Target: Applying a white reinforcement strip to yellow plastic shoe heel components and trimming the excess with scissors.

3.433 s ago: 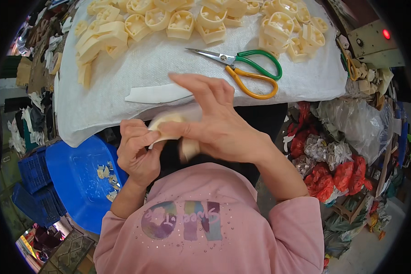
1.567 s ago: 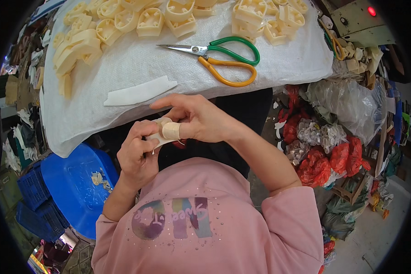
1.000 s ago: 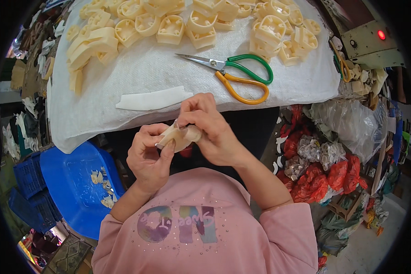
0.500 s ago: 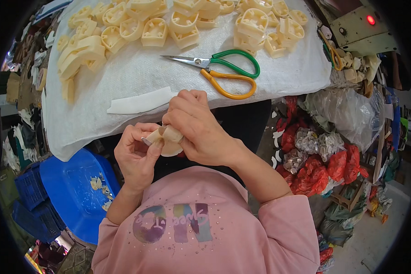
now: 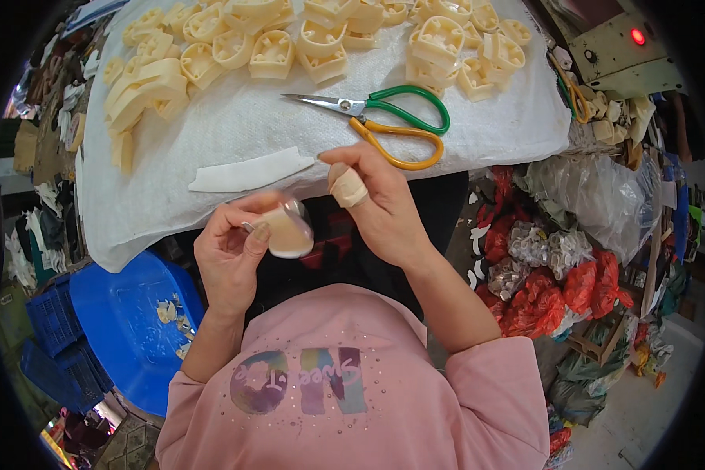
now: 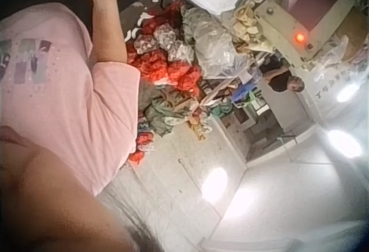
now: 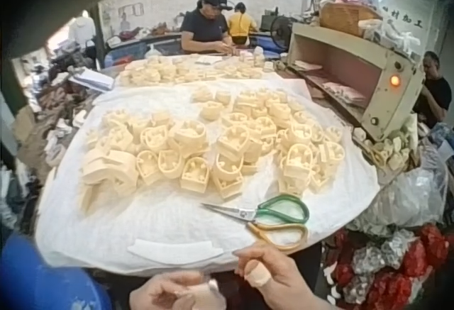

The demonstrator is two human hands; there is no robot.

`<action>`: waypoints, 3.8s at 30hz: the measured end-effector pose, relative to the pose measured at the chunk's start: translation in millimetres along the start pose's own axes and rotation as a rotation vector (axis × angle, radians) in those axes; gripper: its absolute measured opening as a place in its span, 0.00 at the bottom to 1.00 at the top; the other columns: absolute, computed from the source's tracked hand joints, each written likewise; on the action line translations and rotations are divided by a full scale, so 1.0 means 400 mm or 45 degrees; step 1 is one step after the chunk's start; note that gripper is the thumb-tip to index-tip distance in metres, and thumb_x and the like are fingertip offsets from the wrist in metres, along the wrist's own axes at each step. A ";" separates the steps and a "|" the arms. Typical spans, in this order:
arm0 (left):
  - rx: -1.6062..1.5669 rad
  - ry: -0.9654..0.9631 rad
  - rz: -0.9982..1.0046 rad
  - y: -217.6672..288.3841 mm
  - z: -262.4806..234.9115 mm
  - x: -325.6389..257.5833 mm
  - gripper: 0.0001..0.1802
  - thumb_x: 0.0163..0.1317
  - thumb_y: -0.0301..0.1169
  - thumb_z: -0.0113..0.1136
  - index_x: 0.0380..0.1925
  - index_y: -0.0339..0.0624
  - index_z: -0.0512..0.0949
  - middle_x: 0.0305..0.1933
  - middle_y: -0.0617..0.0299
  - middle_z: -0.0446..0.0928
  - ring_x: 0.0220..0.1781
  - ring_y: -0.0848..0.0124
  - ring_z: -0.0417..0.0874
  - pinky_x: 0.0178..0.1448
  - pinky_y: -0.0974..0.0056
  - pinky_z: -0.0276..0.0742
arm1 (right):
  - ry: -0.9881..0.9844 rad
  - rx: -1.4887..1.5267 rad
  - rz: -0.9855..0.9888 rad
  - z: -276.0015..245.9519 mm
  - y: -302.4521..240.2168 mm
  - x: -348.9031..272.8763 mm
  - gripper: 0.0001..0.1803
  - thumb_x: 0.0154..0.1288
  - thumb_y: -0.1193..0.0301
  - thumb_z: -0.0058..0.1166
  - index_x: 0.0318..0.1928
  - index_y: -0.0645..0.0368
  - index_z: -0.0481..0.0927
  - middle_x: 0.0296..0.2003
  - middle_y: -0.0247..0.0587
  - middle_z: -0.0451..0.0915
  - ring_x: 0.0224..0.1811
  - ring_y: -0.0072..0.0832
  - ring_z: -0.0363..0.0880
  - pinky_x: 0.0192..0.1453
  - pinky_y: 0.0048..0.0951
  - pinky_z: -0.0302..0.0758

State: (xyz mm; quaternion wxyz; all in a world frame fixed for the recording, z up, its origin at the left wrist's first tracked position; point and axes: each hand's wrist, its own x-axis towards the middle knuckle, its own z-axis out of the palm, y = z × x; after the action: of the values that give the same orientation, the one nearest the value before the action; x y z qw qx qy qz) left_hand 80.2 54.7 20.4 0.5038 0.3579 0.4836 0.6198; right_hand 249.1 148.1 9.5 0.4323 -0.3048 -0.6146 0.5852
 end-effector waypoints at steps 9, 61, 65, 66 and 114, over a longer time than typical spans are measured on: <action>0.868 -0.152 0.933 -0.013 -0.014 0.001 0.10 0.50 0.23 0.66 0.30 0.43 0.74 0.52 0.47 0.74 0.60 0.46 0.69 0.61 0.53 0.67 | -0.519 0.545 0.563 0.002 -0.035 0.007 0.38 0.53 0.75 0.64 0.63 0.61 0.61 0.48 0.44 0.75 0.51 0.29 0.74 0.54 0.29 0.71; -0.245 0.112 0.015 -0.040 0.063 -0.006 0.31 0.68 0.48 0.44 0.58 0.33 0.56 0.51 0.53 0.66 0.51 0.72 0.70 0.54 0.70 0.67 | -0.517 0.163 0.199 0.105 0.035 0.003 0.14 0.67 0.63 0.48 0.42 0.61 0.76 0.40 0.38 0.75 0.45 0.26 0.72 0.51 0.28 0.69; -0.277 0.199 0.043 -0.034 0.070 -0.003 0.24 0.69 0.41 0.47 0.57 0.38 0.59 0.47 0.56 0.69 0.43 0.77 0.73 0.44 0.74 0.71 | -0.357 -0.029 -0.078 0.118 0.055 -0.027 0.15 0.68 0.62 0.42 0.49 0.54 0.73 0.44 0.39 0.73 0.51 0.36 0.68 0.58 0.34 0.55; -0.277 0.199 0.044 -0.032 0.069 -0.002 0.24 0.69 0.41 0.47 0.57 0.38 0.59 0.47 0.56 0.69 0.43 0.77 0.73 0.44 0.74 0.71 | -0.300 -0.106 -0.128 0.124 0.053 -0.033 0.16 0.69 0.62 0.40 0.53 0.55 0.71 0.46 0.39 0.73 0.52 0.36 0.69 0.58 0.35 0.56; 0.034 -0.149 0.073 -0.056 0.028 -0.022 0.38 0.50 0.34 0.50 0.62 0.35 0.50 0.58 0.50 0.60 0.57 0.65 0.68 0.58 0.63 0.70 | -0.325 0.126 -0.224 0.111 0.050 0.013 0.08 0.68 0.67 0.44 0.36 0.57 0.73 0.33 0.28 0.68 0.23 0.15 0.68 0.22 0.16 0.66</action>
State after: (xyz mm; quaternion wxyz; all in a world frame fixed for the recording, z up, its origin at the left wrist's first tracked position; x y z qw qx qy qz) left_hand 99.0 49.2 2.2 0.5085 0.4140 0.4509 0.6056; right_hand 204.8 134.9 -6.9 0.4146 -0.1513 -0.6593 0.6087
